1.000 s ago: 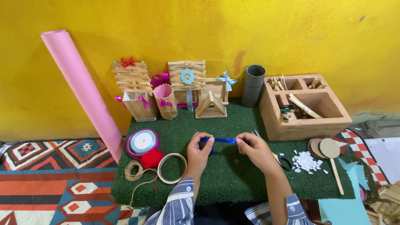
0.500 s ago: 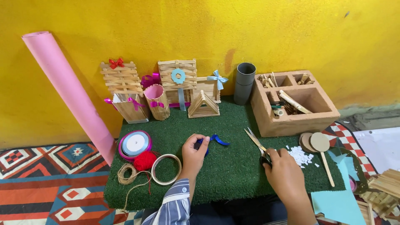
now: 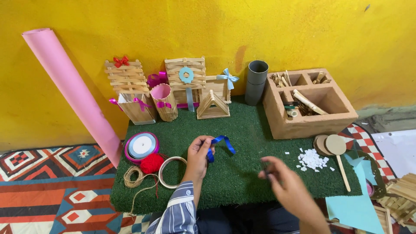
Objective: Cutting a blue ribbon and tying it into a decorative bow on a small wooden frame.
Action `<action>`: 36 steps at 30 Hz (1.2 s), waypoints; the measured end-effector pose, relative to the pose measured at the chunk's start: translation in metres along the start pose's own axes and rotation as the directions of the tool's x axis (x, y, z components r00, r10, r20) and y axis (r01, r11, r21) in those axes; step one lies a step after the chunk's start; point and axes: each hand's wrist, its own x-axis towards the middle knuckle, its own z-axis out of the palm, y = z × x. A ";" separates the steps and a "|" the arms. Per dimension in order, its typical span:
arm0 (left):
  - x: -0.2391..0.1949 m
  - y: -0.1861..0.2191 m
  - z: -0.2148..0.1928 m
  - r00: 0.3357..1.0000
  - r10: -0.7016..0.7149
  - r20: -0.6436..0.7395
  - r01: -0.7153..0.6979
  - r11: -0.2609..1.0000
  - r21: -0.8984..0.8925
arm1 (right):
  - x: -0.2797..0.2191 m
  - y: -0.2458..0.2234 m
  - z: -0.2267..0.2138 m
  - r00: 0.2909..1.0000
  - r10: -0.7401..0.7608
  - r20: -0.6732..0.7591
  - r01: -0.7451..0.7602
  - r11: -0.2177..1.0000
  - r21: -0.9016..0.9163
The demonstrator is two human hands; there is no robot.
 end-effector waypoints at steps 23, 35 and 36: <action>-0.009 0.014 0.006 0.959 -0.114 0.259 0.130 0.991 -0.043 | 0.017 -0.038 0.074 0.969 -0.010 0.248 -0.057 0.963 0.262; -0.009 0.016 0.007 0.959 -0.131 0.252 0.143 0.989 -0.027 | 0.027 -0.012 0.092 0.981 -0.081 0.175 0.000 0.909 0.417; -0.009 0.017 0.007 0.961 -0.139 0.238 0.148 0.989 -0.020 | 0.027 -0.011 0.094 0.983 -0.091 0.157 0.016 0.905 0.425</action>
